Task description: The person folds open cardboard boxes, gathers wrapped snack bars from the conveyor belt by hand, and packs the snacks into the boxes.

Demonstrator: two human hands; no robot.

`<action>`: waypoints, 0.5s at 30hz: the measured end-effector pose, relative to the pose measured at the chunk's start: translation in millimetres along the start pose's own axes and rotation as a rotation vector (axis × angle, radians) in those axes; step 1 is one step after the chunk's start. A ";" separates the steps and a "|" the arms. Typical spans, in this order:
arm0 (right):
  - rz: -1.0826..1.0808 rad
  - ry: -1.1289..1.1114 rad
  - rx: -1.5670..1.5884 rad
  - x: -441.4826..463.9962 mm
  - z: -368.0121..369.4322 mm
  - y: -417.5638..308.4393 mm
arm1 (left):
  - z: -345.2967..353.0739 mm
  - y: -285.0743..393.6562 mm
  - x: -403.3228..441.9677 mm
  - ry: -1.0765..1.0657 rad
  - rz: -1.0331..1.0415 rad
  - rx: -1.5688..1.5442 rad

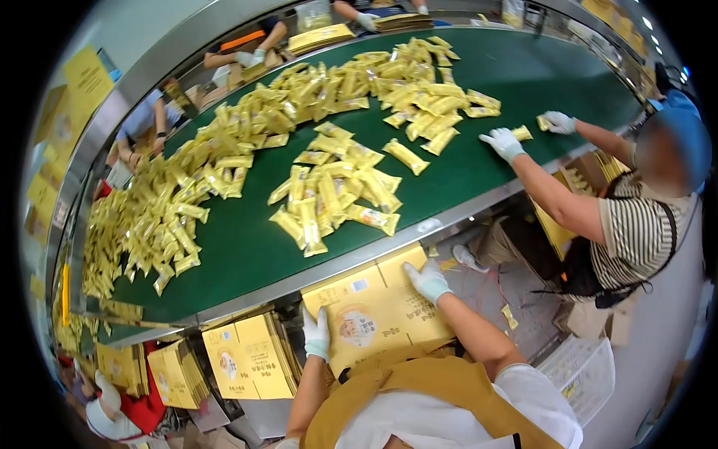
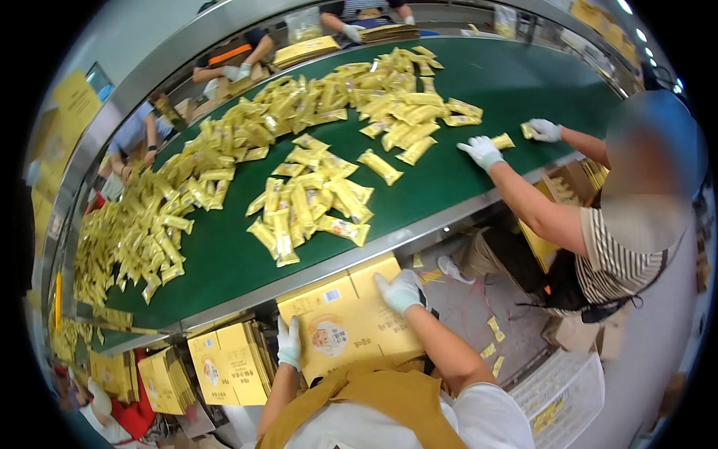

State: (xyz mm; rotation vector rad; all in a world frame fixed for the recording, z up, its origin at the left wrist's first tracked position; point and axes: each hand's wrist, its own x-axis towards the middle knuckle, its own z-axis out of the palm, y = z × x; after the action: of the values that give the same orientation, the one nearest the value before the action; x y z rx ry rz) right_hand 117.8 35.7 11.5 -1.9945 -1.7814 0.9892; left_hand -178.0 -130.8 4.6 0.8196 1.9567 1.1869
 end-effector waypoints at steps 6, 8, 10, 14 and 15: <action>-0.046 -0.015 0.158 -25.3 -30.2 -5.6 | -4.0 43.9 -18.7 0.036 -0.050 -0.036; 0.022 -0.080 0.277 -46.4 -62.6 -27.7 | -10.6 48.1 -30.7 0.032 0.092 -0.223; 0.049 -0.066 0.379 -63.9 -85.6 -41.4 | -23.4 60.4 -43.9 -0.021 0.170 -0.484; -0.300 0.154 0.712 -77.6 -112.9 -28.8 | -49.0 123.2 -80.6 -0.268 0.140 -0.781; -0.330 0.145 0.901 -85.6 -126.7 -44.9 | -51.6 130.7 -87.8 -0.414 0.203 -0.737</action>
State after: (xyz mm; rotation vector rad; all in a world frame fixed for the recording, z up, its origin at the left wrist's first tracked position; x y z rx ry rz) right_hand 166.7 -8.9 156.5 -1.1376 -1.1902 1.1964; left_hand -150.3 -175.1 161.8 0.7825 1.0010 1.5616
